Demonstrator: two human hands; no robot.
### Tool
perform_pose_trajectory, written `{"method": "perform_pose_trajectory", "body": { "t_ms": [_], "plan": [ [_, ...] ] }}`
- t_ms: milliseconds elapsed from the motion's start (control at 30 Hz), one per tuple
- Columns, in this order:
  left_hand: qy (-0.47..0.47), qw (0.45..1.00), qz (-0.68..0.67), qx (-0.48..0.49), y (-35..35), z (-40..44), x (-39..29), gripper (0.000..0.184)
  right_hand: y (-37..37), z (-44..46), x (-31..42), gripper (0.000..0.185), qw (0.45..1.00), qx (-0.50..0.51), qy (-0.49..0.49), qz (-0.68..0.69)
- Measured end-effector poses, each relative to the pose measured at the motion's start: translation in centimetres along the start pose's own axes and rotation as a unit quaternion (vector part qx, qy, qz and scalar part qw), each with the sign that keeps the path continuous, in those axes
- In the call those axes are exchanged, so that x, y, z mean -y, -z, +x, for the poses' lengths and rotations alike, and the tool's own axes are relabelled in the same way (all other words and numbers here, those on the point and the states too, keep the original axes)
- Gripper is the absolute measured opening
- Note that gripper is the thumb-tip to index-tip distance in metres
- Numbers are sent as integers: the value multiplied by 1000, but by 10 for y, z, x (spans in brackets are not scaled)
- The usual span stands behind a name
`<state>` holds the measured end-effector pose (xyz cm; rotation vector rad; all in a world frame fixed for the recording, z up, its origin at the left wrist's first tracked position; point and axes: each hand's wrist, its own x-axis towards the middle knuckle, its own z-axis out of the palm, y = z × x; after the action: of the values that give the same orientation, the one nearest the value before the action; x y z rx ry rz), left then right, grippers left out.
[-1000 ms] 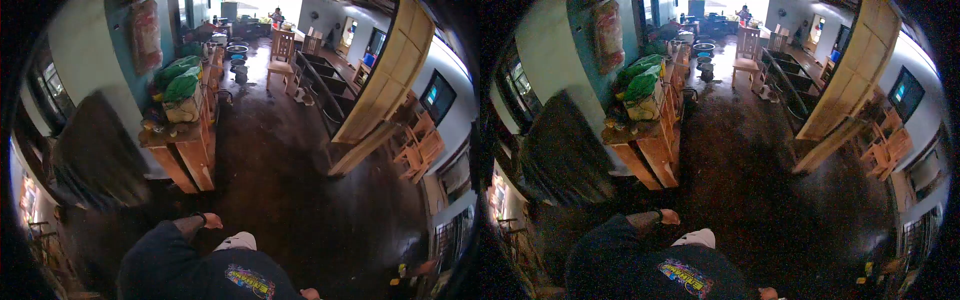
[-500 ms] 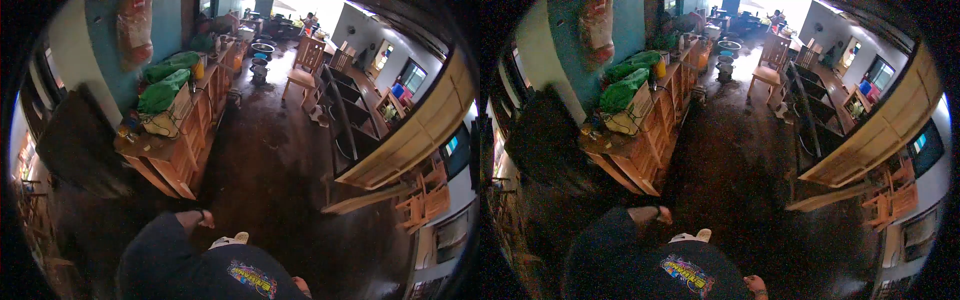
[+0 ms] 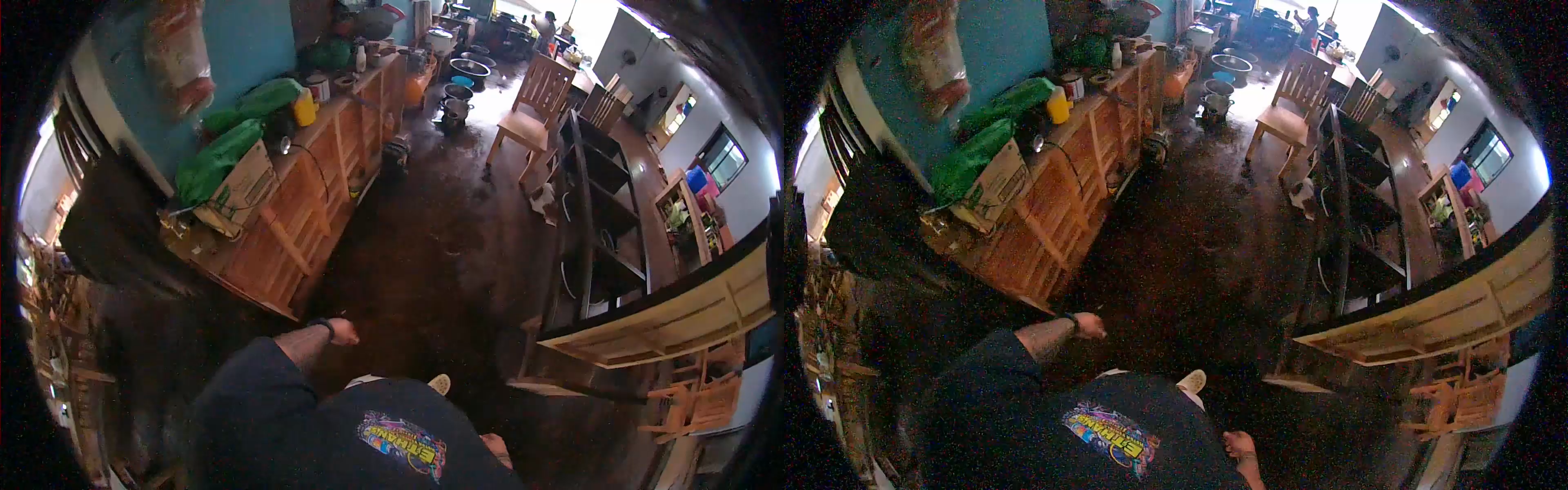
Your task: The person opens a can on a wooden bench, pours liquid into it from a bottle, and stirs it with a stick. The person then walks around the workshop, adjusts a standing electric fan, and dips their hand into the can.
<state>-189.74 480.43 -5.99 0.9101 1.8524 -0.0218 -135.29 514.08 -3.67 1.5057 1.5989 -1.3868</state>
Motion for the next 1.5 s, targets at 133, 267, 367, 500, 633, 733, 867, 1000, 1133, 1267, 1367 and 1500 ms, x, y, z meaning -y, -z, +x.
{"method": "perform_pose_trajectory", "body": {
  "t_ms": [133, 267, 367, 500, 633, 733, 867, 1000, 1133, 1267, 1367, 1500],
  "plan": [
    [54, 998, -15, -10, -23, 34, 29, 41, 75, 85, 71, 34, 993, 78, 41, 72],
    [144, 965, -211, -52, 32, 5, -51, 43, 135, 102, 205, 30, 975, 129, 131, 121],
    [92, 960, -256, -62, 34, 48, -43, 47, 157, 188, 281, 26, 963, 145, 216, 71],
    [112, 976, -181, -53, 86, 87, -58, 52, 184, 303, 343, 27, 955, 77, 271, -90],
    [141, 945, -291, -56, 139, 133, -31, 49, 223, 317, 402, 33, 871, 116, 184, -440],
    [106, 957, -244, -118, 207, 147, -18, 46, 286, 445, 372, 47, 512, 116, 562, -639],
    [183, 919, -296, -185, 297, 148, -15, 44, 308, 400, 457, 50, 951, 65, 197, -229],
    [199, 907, -325, -178, 365, 176, -14, 43, 336, 451, 516, 43, 957, 108, 159, -218],
    [201, 902, -307, -226, 420, 192, -33, 40, 357, 432, 641, 34, 929, 118, 182, -300],
    [161, 922, -188, -299, 493, 179, 7, 36, 401, 491, 733, 31, 897, 141, 253, -334],
    [159, 755, -367, -519, 530, 142, 93, 33, 438, 513, 798, 28, 897, 164, 233, -338],
    [230, 760, -301, -529, 579, 47, 165, 43, 469, 625, 845, 20, 954, 274, 112, -38]
  ]
}}
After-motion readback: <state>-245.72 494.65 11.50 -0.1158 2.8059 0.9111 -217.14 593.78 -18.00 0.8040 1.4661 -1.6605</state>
